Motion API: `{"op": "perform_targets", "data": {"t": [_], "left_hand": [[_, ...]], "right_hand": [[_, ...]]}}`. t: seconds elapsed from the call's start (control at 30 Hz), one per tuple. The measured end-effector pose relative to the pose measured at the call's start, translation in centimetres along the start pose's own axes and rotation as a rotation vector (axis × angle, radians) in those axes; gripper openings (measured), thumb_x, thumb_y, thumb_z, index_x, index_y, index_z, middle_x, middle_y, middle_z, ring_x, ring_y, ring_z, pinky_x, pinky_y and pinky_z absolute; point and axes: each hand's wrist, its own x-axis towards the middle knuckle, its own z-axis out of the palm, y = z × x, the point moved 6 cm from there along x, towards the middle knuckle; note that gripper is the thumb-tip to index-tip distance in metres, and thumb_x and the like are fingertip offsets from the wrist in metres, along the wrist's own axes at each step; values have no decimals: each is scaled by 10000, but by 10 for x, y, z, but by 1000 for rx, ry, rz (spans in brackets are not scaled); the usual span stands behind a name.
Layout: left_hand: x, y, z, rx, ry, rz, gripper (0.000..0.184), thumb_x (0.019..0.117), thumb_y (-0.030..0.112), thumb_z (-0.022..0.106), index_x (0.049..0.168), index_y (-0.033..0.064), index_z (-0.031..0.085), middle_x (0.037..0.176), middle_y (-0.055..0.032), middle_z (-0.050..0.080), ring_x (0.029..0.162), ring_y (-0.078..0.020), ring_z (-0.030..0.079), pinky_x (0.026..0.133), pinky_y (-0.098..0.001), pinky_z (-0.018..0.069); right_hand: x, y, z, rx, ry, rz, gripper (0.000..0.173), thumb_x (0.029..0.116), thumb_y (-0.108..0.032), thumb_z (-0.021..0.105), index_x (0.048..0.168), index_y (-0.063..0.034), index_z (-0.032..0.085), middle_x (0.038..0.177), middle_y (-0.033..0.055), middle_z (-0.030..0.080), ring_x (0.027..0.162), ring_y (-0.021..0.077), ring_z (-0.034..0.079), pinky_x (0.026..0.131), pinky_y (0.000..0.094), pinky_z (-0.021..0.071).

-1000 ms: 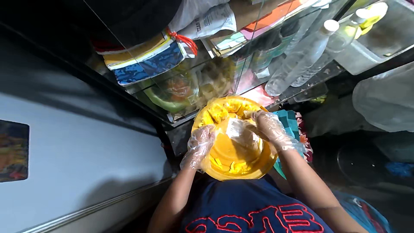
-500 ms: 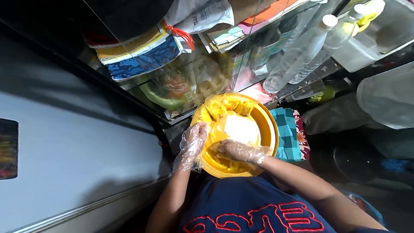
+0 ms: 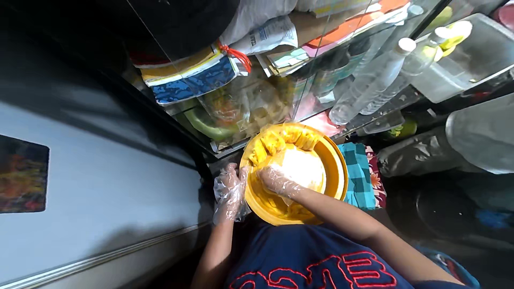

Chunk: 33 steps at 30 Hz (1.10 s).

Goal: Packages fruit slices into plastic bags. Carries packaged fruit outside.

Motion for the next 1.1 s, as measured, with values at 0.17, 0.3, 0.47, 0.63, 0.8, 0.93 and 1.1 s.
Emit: {"op": "perform_targets", "data": {"t": [0.17, 0.3, 0.47, 0.63, 0.8, 0.93, 1.1], "left_hand": [[-1, -5, 16, -2, -171, -74, 495, 1104, 402, 378, 1362, 30, 580, 1316, -242, 624, 1285, -385, 564, 1095, -575, 401], [0, -6, 18, -24, -148, -71, 483, 1111, 378, 366, 1371, 34, 583, 1347, -248, 607, 1314, -406, 537, 1107, -590, 382], [-1, -9, 18, -68, -135, -22, 483, 1115, 376, 341, 1413, 75, 573, 1408, -213, 583, 1356, -369, 511, 1139, -569, 360], [-3, -1, 12, -65, -175, -32, 477, 1118, 351, 338, 1435, 66, 551, 1438, -203, 563, 1383, -352, 489, 1160, -544, 346], [-1, -2, 11, -91, -163, -61, 468, 1119, 338, 344, 1432, 61, 553, 1429, -220, 563, 1376, -374, 490, 1149, -561, 353], [-2, 5, 6, -100, -133, -74, 455, 1119, 317, 356, 1415, 43, 565, 1413, -223, 576, 1361, -365, 509, 1146, -559, 356], [2, -7, 19, -98, -123, -70, 469, 1120, 306, 351, 1446, 23, 532, 1450, -241, 540, 1393, -394, 468, 1169, -573, 324]], "right_hand": [[-34, -16, 19, -100, -135, -213, 272, 1041, -144, 520, 1209, 21, 657, 1243, 265, 639, 1199, 456, 595, 969, 637, 472], [-50, -12, 31, -118, -191, -261, 271, 1040, -158, 530, 1200, 11, 668, 1248, 255, 644, 1207, 455, 591, 979, 643, 459], [-67, 4, 41, -151, -285, -190, 290, 1015, -228, 597, 1154, 10, 686, 1206, 256, 657, 1179, 461, 599, 960, 670, 451], [-97, 28, 23, -100, -309, 25, 283, 1030, -169, 570, 1204, 36, 656, 1244, 279, 635, 1207, 478, 582, 996, 667, 440], [-117, 42, 6, -20, -289, 46, 293, 1056, -201, 525, 1194, 17, 665, 1205, 267, 654, 1179, 463, 603, 975, 662, 451], [-111, 53, -4, 114, -137, -90, 328, 1017, -290, 618, 1147, 7, 668, 1132, 239, 666, 1106, 415, 634, 956, 609, 475], [-107, 63, -16, 275, -185, -256, 306, 1057, -178, 542, 1248, 24, 669, 1264, 236, 652, 1220, 360, 607, 1092, 517, 426]]}}
